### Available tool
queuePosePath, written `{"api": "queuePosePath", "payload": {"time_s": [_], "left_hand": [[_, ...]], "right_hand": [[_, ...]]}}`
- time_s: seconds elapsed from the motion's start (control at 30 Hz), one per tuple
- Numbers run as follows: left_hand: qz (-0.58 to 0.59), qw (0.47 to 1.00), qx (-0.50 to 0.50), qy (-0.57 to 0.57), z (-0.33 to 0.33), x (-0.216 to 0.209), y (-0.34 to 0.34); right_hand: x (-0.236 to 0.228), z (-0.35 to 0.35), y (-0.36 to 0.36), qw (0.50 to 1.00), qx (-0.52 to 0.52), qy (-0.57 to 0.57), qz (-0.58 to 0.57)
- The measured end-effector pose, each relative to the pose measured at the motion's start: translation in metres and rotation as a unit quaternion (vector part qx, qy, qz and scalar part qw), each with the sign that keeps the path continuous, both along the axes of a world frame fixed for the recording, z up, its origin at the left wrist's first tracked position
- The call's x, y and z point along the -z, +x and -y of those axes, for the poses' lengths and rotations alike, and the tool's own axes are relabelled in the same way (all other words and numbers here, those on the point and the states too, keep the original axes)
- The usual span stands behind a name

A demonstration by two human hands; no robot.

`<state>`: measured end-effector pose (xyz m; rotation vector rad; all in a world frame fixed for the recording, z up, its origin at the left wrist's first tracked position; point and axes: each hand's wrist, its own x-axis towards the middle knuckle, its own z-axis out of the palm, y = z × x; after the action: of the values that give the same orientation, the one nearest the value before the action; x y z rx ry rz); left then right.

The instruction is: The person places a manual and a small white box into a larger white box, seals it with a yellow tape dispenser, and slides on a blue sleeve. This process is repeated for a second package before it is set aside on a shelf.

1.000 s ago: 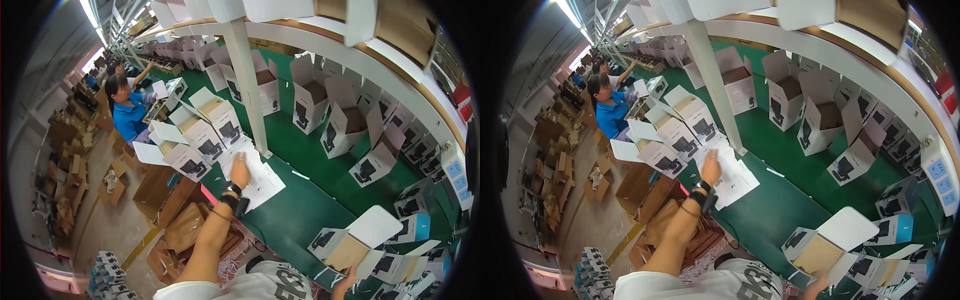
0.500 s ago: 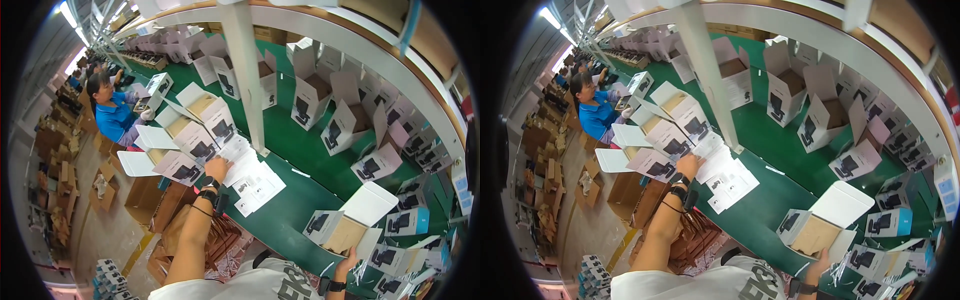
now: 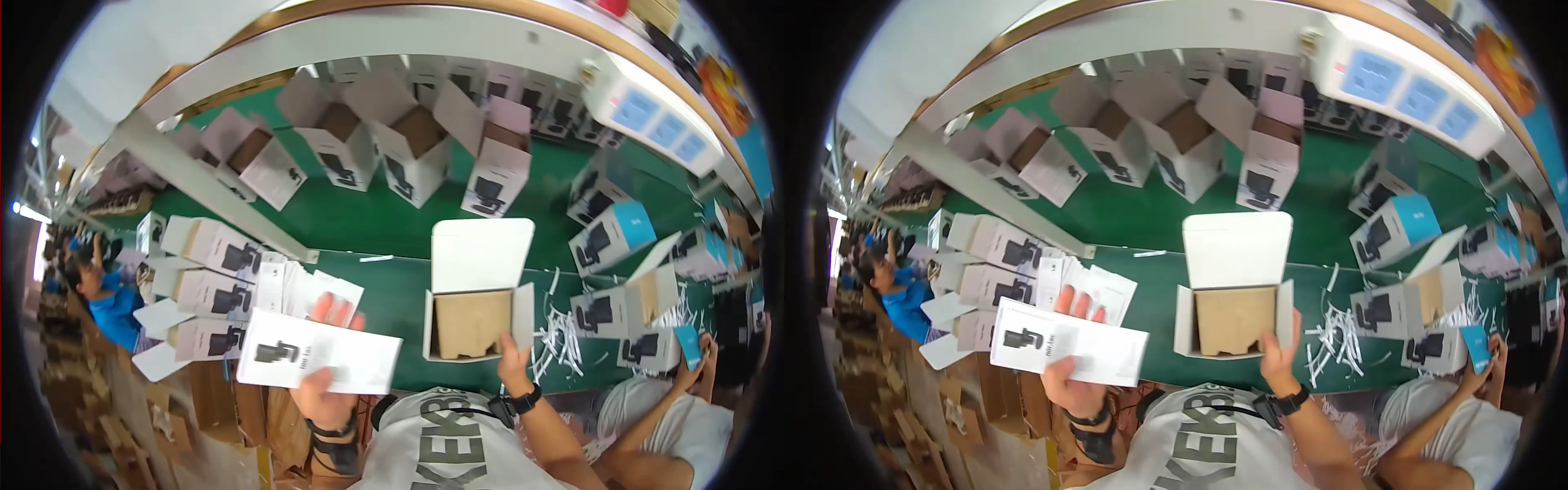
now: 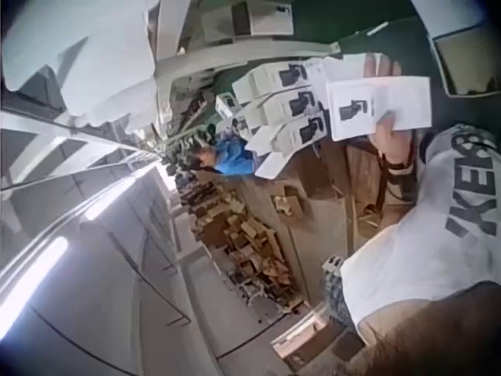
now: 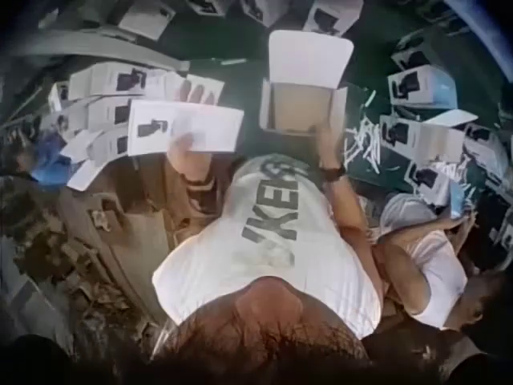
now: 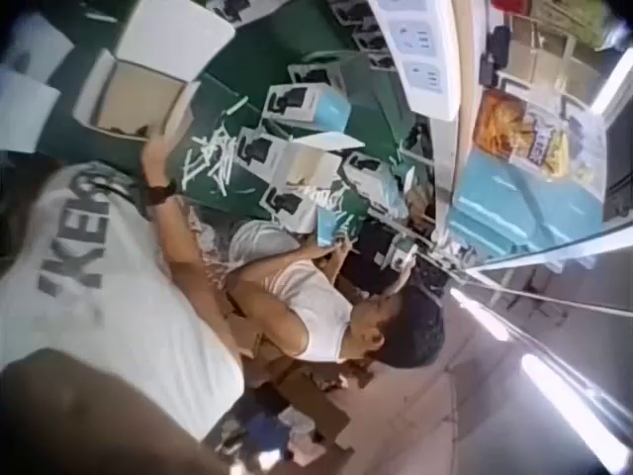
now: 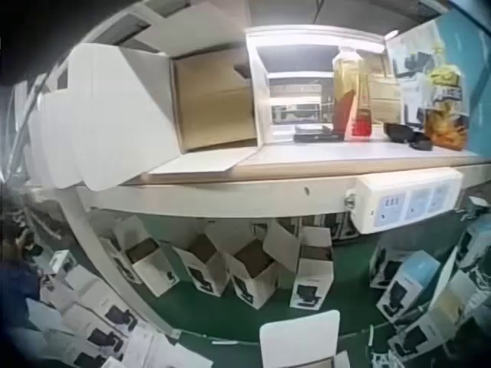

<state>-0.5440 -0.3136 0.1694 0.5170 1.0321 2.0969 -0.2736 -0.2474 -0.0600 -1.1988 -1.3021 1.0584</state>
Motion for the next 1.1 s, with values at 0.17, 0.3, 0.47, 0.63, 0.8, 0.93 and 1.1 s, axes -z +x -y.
{"api": "queuePosePath", "payload": {"time_s": [0.17,0.3,0.47,0.63,0.8,0.93,1.1], "left_hand": [[-0.213,0.946,0.242,-0.034,-0.029,0.075,0.041],[-0.620,0.780,0.082,0.008,-0.044,0.115,0.040],[-0.497,0.850,0.146,-0.095,-0.017,0.093,0.040],[-0.396,0.874,0.228,-0.167,-0.021,0.152,0.048],[-0.648,0.721,0.245,-0.030,-0.045,0.078,0.077],[-0.824,0.517,0.223,-0.066,-0.053,0.105,0.095],[-0.831,0.498,0.242,-0.042,-0.053,0.109,0.086]], "right_hand": [[-0.022,-0.006,0.009,0.998,-0.003,0.044,0.034],[-0.072,0.010,0.023,0.999,-0.050,-0.002,0.002],[-0.084,0.016,0.085,0.981,-0.087,-0.172,-0.023],[-0.101,-0.012,0.049,0.974,0.037,-0.213,-0.074],[-0.092,-0.003,0.015,0.991,-0.010,-0.122,0.054],[-0.099,-0.016,0.037,0.979,-0.038,0.031,0.200],[-0.125,-0.057,0.039,0.932,-0.010,0.124,0.339]]}}
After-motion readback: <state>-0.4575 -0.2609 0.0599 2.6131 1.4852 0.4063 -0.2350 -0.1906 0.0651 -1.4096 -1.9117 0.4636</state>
